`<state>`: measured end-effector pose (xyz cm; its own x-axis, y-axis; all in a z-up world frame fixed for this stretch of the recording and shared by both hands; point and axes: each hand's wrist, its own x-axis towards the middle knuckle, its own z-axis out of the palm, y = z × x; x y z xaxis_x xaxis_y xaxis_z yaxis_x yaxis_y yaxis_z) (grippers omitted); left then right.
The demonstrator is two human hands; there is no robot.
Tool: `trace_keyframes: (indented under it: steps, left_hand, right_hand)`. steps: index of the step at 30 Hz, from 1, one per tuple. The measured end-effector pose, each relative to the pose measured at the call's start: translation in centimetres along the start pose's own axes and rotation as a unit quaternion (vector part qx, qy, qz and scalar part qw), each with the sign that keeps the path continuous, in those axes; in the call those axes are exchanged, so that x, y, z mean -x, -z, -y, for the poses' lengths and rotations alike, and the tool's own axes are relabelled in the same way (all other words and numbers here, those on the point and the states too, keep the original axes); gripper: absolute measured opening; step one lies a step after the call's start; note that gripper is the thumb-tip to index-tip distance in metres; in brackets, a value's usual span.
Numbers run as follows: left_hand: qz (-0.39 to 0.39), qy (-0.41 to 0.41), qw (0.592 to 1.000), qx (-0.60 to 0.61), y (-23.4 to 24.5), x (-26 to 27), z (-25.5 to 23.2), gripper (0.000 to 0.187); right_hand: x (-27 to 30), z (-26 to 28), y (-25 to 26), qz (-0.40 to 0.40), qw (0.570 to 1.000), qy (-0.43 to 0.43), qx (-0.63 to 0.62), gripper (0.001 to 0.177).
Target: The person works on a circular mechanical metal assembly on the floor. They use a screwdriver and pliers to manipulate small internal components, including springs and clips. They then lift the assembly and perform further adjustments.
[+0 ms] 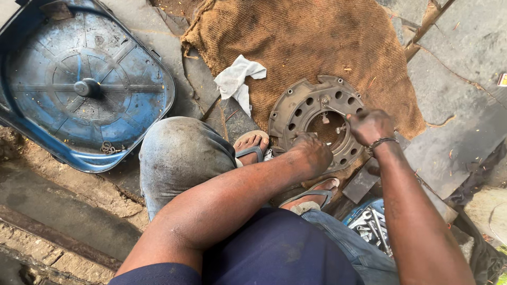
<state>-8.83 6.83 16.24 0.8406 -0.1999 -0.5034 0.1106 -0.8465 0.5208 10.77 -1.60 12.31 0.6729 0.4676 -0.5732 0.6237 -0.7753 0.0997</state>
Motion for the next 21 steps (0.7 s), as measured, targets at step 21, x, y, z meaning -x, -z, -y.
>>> trace_keyframes:
  steps: [21]
  left_hand:
    - [0.016,0.018,1.0,0.003,-0.3,-0.3,0.2,0.034]
  right_hand:
    - [1.3,-2.2,-3.4,-0.187,0.965,0.1,-0.152,0.029]
